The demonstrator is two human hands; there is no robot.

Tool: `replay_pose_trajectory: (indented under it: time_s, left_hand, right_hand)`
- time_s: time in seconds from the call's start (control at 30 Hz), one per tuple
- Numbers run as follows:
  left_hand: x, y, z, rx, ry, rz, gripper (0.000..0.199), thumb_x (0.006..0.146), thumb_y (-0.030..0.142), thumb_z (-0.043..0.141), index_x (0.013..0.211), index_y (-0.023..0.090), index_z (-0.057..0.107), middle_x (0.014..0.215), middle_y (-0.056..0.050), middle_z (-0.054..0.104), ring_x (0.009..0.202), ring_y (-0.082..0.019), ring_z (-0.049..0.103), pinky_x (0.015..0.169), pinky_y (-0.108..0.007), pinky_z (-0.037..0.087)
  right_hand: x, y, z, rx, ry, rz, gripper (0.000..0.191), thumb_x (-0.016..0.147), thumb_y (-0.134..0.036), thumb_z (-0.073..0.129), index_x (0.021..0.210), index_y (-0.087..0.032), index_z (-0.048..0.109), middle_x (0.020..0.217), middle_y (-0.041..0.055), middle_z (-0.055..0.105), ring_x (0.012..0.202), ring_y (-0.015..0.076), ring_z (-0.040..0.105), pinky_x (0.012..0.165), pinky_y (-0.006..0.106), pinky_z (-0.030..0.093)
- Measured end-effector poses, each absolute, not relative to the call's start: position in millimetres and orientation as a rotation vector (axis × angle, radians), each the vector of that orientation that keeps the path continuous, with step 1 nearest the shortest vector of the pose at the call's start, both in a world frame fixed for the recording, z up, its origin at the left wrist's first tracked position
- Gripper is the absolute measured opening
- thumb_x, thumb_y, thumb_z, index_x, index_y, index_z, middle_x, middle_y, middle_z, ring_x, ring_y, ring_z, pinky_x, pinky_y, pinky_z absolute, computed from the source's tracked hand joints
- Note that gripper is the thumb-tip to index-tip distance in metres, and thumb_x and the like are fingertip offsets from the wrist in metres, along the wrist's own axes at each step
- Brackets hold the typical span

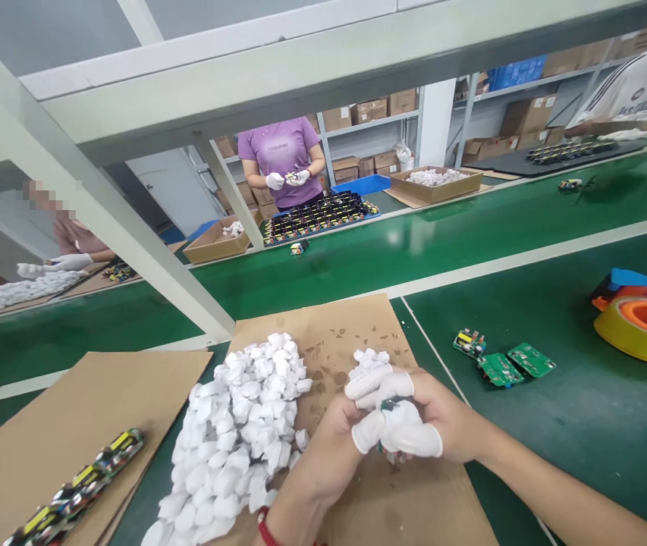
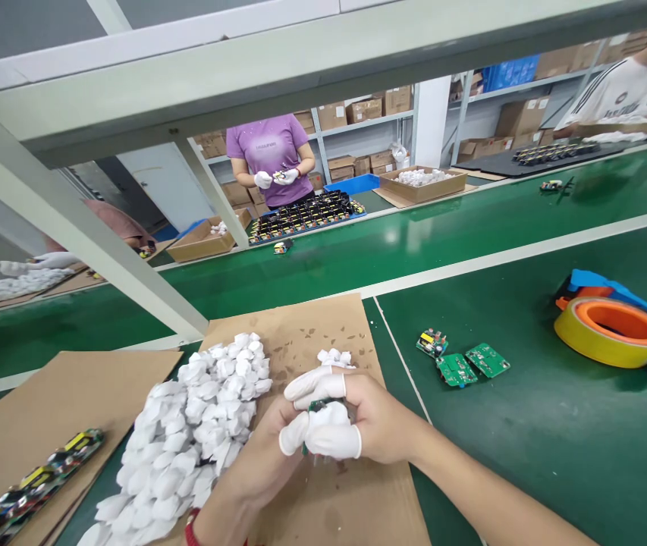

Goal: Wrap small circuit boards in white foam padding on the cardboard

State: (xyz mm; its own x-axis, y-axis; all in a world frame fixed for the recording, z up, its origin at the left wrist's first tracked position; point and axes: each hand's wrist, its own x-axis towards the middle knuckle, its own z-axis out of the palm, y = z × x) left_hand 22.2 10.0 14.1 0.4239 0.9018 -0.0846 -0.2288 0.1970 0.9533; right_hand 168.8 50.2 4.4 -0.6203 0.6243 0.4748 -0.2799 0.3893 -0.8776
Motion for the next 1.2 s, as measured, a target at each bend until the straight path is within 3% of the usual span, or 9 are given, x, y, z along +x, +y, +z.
replay_pose_trajectory:
  time_s: [0.1, 0.2, 0.33, 0.53, 0.7, 0.83, 0.9, 1.03, 1.2]
  left_hand:
    - [25, 9, 17, 1.056, 0.780, 0.899, 0.035, 0.072, 0.045, 0.062, 0.087, 0.014, 0.068, 0.076, -0.008, 0.065, 0.078, -0.020, 0.059, 0.062, -0.027, 0.042]
    - [27, 8, 17, 1.053, 0.841, 0.941, 0.027, 0.069, 0.039, 0.067, 0.084, 0.017, 0.068, 0.079, -0.005, 0.066, 0.080, -0.019, 0.058, 0.071, -0.029, 0.043]
    - [29, 8, 16, 1.054, 0.851, 0.948, 0.020, 0.071, 0.035, 0.066, 0.078, 0.017, 0.068, 0.078, -0.004, 0.066, 0.080, -0.018, 0.058, 0.073, -0.029, 0.044]
    - [30, 7, 23, 0.870, 0.730, 0.958, 0.021, 0.078, 0.033, 0.059, 0.075, 0.014, 0.066, 0.070, -0.004, 0.063, 0.066, -0.014, 0.057, 0.060, -0.026, 0.047]
    - [31, 6, 25, 0.742, 0.717, 1.036, 0.024, 0.072, 0.038, 0.065, 0.071, 0.014, 0.067, 0.060, -0.001, 0.060, 0.056, -0.011, 0.056, 0.060, -0.025, 0.048]
    - [30, 7, 20, 0.725, 0.672, 1.054, 0.021, 0.073, 0.037, 0.064, 0.077, 0.017, 0.069, 0.061, -0.001, 0.062, 0.059, -0.011, 0.056, 0.062, -0.025, 0.049]
    - [28, 8, 19, 0.760, 0.630, 1.031, 0.020, 0.074, 0.036, 0.063, 0.077, 0.017, 0.069, 0.062, -0.001, 0.063, 0.059, -0.011, 0.057, 0.061, -0.025, 0.049]
    - [25, 8, 18, 0.831, 0.554, 0.991, 0.022, 0.079, 0.033, 0.057, 0.077, 0.014, 0.067, 0.070, -0.005, 0.065, 0.066, -0.015, 0.060, 0.061, -0.025, 0.049]
    - [28, 4, 20, 0.806, 0.512, 1.031, 0.015, 0.079, 0.025, 0.059, 0.070, 0.016, 0.068, 0.066, -0.001, 0.065, 0.056, -0.009, 0.057, 0.058, -0.020, 0.048]
  right_hand:
    - [169, 51, 7, -0.364, -1.804, 1.463, 0.034, 0.071, -0.048, 0.063, 0.083, -0.017, 0.069, 0.109, 0.0128, 0.061, 0.081, 0.0210, 0.062, 0.070, 0.036, 0.050]
    - [168, 50, 7, -0.414, -1.846, 1.317, 0.028, 0.065, -0.042, 0.071, 0.078, -0.018, 0.068, 0.103, 0.0106, 0.064, 0.090, 0.0239, 0.059, 0.084, 0.040, 0.044]
    - [168, 50, 8, -0.426, -1.849, 1.310, 0.024, 0.068, -0.039, 0.068, 0.077, -0.017, 0.068, 0.101, 0.0100, 0.064, 0.091, 0.0230, 0.058, 0.085, 0.039, 0.044]
    - [175, 53, 12, -0.348, -1.652, 1.739, 0.051, 0.082, -0.059, 0.042, 0.100, -0.015, 0.061, 0.098, 0.0111, 0.059, 0.063, 0.0147, 0.058, 0.048, 0.024, 0.048]
    - [170, 49, 7, -0.429, -1.660, 1.698, 0.039, 0.071, -0.028, 0.066, 0.108, -0.017, 0.057, 0.071, 0.0002, 0.056, 0.045, 0.0067, 0.046, 0.044, 0.018, 0.042]
    - [168, 46, 4, -0.511, -1.710, 1.524, 0.034, 0.068, -0.017, 0.067, 0.102, -0.016, 0.061, 0.067, -0.0008, 0.055, 0.051, 0.0075, 0.045, 0.048, 0.018, 0.040]
    - [170, 46, 5, -0.422, -1.671, 1.642, 0.041, 0.072, -0.027, 0.067, 0.111, -0.018, 0.057, 0.072, 0.0009, 0.057, 0.055, 0.0092, 0.049, 0.049, 0.019, 0.042]
    - [175, 44, 11, -0.195, -1.481, 1.914, 0.055, 0.081, -0.054, 0.051, 0.129, -0.029, 0.040, 0.109, 0.0076, 0.052, 0.070, 0.0123, 0.058, 0.051, 0.020, 0.046]
    - [175, 40, 15, -0.183, -1.511, 1.916, 0.039, 0.086, -0.040, 0.052, 0.121, -0.023, 0.051, 0.087, 0.0044, 0.059, 0.068, 0.0098, 0.055, 0.052, 0.014, 0.045]
